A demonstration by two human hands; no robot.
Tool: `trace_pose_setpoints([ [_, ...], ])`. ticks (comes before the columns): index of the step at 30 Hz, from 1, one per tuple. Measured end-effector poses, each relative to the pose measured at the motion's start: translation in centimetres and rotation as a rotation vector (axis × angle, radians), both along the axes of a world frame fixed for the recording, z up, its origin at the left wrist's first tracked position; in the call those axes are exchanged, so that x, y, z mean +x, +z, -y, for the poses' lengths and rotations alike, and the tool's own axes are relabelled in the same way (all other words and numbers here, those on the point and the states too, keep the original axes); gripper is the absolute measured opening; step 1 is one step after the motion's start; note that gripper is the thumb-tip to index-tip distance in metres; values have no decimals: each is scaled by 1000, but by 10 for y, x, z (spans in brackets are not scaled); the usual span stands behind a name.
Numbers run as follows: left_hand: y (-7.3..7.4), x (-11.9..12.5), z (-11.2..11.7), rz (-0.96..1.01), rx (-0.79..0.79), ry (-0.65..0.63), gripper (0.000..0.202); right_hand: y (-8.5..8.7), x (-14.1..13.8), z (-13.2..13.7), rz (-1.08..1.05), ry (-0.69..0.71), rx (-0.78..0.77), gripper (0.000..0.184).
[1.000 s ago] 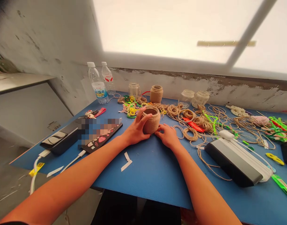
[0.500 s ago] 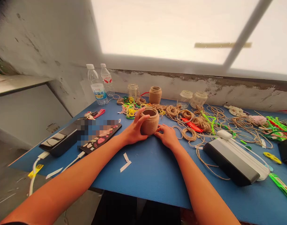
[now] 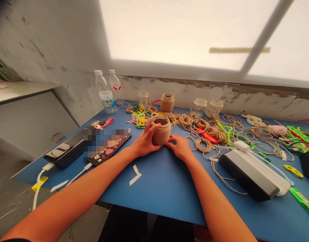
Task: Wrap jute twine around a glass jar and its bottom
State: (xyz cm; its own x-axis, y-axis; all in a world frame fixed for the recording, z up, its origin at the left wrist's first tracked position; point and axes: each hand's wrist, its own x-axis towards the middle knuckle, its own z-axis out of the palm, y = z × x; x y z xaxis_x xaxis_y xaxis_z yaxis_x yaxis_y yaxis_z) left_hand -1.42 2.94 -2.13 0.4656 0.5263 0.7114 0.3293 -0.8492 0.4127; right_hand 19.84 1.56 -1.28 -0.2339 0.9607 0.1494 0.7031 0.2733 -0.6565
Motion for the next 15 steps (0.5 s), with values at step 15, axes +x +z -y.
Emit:
trace_pose_setpoints([
  [15, -4, 0, 2, -11, -34, 30, 109, 6, -6, 0, -18, 84, -7, 10],
])
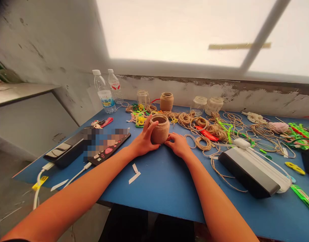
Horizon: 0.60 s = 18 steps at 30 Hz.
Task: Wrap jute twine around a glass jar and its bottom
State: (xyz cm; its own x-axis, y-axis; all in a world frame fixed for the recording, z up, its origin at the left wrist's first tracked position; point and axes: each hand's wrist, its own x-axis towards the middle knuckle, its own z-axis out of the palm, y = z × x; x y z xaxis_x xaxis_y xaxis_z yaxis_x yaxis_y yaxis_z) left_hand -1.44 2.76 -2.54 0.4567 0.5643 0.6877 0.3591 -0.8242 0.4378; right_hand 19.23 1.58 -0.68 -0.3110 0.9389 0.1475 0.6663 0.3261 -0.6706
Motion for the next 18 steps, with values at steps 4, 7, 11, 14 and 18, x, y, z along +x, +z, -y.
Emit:
trace_pose_setpoints([
  [4, -2, 3, 0, 8, 26, 51, 109, 0, 0, 0, -1, -9, 6, 11],
  [7, -2, 3, 0, 13, 35, 62, 105, -2, 0, 0, -5, -5, 5, 10],
  [11, -2, 1, -3, 18, 61, 38, 105, -4, 0, 1, -5, -12, 5, 12],
  [14, -1, 0, -3, 22, 59, 28, 108, -4, 0, 1, -6, -12, -2, 12],
  [18, -1, 0, -2, 5, 40, 32, 112, -4, 0, 0, -12, -10, -4, 11],
])
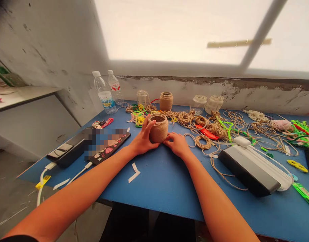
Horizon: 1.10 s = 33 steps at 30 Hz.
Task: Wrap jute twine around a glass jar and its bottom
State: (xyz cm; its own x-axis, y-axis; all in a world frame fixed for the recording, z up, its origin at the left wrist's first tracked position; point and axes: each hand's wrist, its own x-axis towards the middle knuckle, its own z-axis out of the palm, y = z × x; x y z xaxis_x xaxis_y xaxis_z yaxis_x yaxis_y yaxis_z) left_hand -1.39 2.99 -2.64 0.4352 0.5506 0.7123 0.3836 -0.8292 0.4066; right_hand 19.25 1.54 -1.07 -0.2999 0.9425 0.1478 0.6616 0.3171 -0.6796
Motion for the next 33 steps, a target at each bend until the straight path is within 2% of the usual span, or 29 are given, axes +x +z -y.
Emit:
trace_pose_setpoints([
  [4, -2, 2, 1, -25, -39, 33, 116, -1, -1, 0, -3, -11, 5, 11],
  [10, -6, 3, -2, 12, -122, 116, 108, 1, -4, 1, -13, -7, 16, 13],
  [15, -5, 3, -1, 70, -135, 163, 112, 0, -5, 1, -5, -15, 21, 10],
  [33, -1, 0, -3, 10, -171, 58, 117, -6, -7, -1, -15, -41, 18, 14],
])
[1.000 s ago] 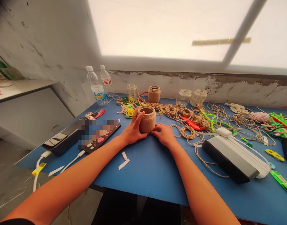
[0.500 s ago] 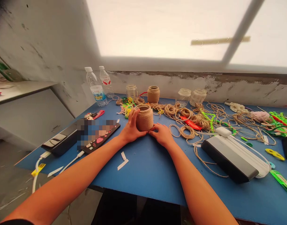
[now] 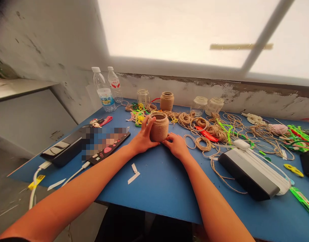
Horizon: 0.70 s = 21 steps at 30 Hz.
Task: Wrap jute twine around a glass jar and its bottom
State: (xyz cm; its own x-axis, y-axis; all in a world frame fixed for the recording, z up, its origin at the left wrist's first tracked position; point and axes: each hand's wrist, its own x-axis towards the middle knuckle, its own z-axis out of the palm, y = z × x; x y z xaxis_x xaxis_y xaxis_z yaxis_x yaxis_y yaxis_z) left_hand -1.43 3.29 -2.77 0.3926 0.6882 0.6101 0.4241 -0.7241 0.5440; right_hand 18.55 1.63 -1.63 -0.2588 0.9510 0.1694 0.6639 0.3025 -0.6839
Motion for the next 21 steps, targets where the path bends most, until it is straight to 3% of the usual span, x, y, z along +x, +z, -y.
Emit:
trace_pose_setpoints([
  [5, 4, -5, 0, -42, 10, -47, 114, 1, 0, -1, -9, 5, -5, 17],
  [13, 8, -7, -4, -25, 156, -56, 111, 8, 2, 1, -19, 33, -38, 16],
  [21, 5, 0, -1, -32, 132, -56, 110, 4, 1, -1, -19, 3, -35, 20],
])
